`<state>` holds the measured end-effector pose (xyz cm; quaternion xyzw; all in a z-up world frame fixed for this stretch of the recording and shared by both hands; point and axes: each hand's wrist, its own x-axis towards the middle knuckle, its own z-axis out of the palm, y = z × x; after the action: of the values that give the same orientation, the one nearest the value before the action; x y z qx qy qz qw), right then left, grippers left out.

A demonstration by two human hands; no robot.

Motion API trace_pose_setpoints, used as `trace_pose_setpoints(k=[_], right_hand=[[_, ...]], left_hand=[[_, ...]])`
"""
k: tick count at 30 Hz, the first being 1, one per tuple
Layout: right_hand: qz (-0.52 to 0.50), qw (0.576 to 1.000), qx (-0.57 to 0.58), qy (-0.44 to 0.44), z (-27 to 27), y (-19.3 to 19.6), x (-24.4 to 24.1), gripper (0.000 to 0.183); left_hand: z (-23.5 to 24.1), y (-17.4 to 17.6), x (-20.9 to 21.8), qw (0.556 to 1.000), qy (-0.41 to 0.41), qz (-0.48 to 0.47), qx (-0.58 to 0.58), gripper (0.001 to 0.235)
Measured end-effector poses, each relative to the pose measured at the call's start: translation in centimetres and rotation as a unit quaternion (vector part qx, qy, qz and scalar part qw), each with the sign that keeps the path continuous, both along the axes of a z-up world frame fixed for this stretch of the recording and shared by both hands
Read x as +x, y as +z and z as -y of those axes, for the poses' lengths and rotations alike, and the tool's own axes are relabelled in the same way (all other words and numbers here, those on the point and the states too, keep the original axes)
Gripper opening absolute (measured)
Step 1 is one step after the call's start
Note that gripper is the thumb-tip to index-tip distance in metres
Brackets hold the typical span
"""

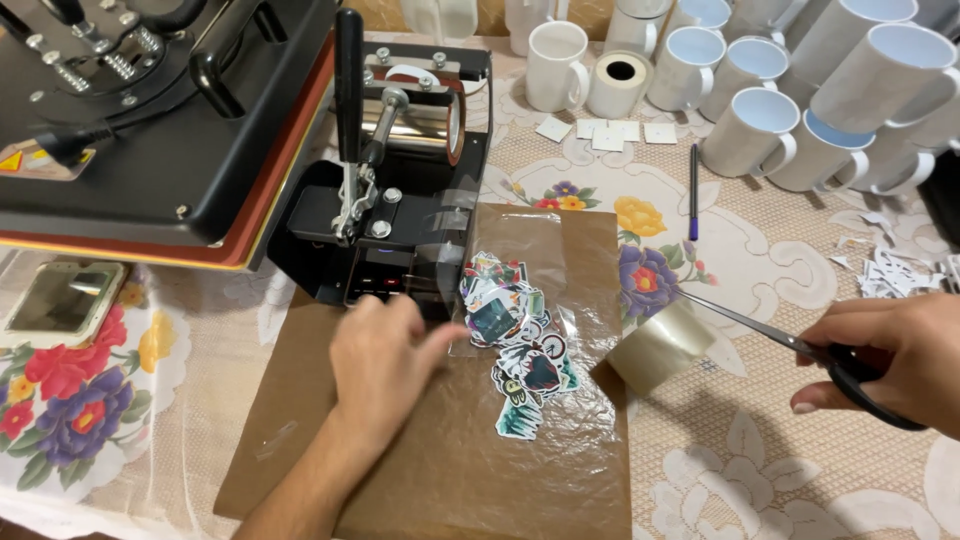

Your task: The person is cutting small pieces of adhesive tape with scissors and attaching them to the back of various stickers on a workspace.

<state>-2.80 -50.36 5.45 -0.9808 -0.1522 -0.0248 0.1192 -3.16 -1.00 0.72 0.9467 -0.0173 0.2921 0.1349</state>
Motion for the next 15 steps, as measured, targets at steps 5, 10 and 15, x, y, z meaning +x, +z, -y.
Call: trace_pose_setpoints(k=[5,10,15], right_hand=[[0.049,0.995,-0.085,0.016,-1.4,1.3,-0.9,0.052],[0.025,0.978,-0.203,-0.047,-3.3,3.0,-2.7,0.044],[0.017,0.960,-0.274,-0.051,-4.9,4.8,-4.3,0.034]], left_hand=[[5.8,6.3,-1.3,0.909,-0.410,0.041,-0.062,0.043],[13.4,6.6,3.6,0.838,-0.537,-0.034,-0.090,0.051],[18.5,6.0,7.6,0.800,-0.581,-0.137,-0.065,0.029]])
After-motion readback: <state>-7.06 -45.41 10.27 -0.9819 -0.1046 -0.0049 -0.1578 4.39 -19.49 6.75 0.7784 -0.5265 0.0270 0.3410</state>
